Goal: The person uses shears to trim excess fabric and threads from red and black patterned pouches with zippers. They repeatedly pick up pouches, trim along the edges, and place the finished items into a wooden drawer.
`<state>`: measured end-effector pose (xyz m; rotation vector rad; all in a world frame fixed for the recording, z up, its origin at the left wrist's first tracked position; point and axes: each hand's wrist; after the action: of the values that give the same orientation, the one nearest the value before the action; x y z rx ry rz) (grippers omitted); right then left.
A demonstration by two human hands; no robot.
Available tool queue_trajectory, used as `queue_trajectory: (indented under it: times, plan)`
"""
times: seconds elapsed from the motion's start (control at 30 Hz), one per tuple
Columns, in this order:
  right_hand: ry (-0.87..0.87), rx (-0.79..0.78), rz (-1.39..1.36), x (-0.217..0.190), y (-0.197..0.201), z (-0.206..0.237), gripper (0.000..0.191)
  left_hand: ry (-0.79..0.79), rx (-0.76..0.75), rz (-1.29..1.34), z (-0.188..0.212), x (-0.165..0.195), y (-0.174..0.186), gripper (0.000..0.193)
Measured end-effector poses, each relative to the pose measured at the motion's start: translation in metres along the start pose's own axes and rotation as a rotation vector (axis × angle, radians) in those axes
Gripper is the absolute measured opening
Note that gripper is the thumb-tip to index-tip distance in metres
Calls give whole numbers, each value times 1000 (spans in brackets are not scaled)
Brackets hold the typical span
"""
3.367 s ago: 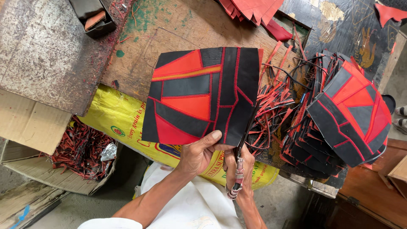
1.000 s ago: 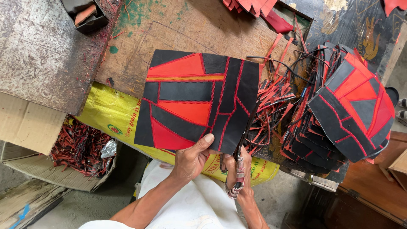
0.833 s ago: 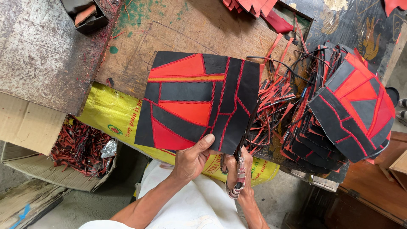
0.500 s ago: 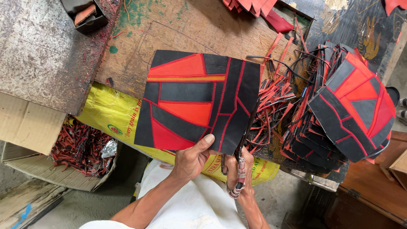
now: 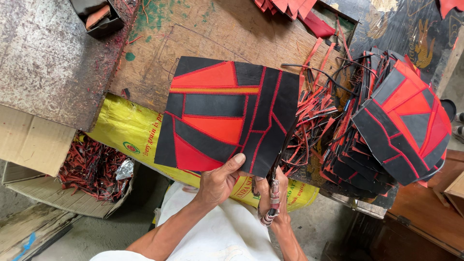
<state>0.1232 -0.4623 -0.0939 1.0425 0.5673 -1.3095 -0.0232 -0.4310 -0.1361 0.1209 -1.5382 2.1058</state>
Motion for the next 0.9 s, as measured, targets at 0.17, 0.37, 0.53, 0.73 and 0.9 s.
queue_trajectory:
  times: [0.17,0.37,0.53,0.73,0.9]
  plan:
    - [6,11,25,-2,0,-1,30,-28,-4,-8,1,0,-1,32]
    - [-81,47,-47,5,-3,-3,26,5,33,0,1,-1,1,31]
    - [-48,47,-30,11,-1,-4,25,-14,29,-1,1,-2,3,31]
    - [-68,50,-66,19,0,-4,22,14,40,-4,0,-4,9,27]
    - [-52,53,-70,25,1,-5,16,73,36,5,0,-4,12,27]
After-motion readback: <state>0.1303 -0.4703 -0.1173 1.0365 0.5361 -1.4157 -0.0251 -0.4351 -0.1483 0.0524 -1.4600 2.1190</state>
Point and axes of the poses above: each hand's wrist, its own z-axis away from the middle knuckle, its own y-axis out of the back of the hand, x = y × z, and after that the axes turned 10 degrees about -y, right-handed
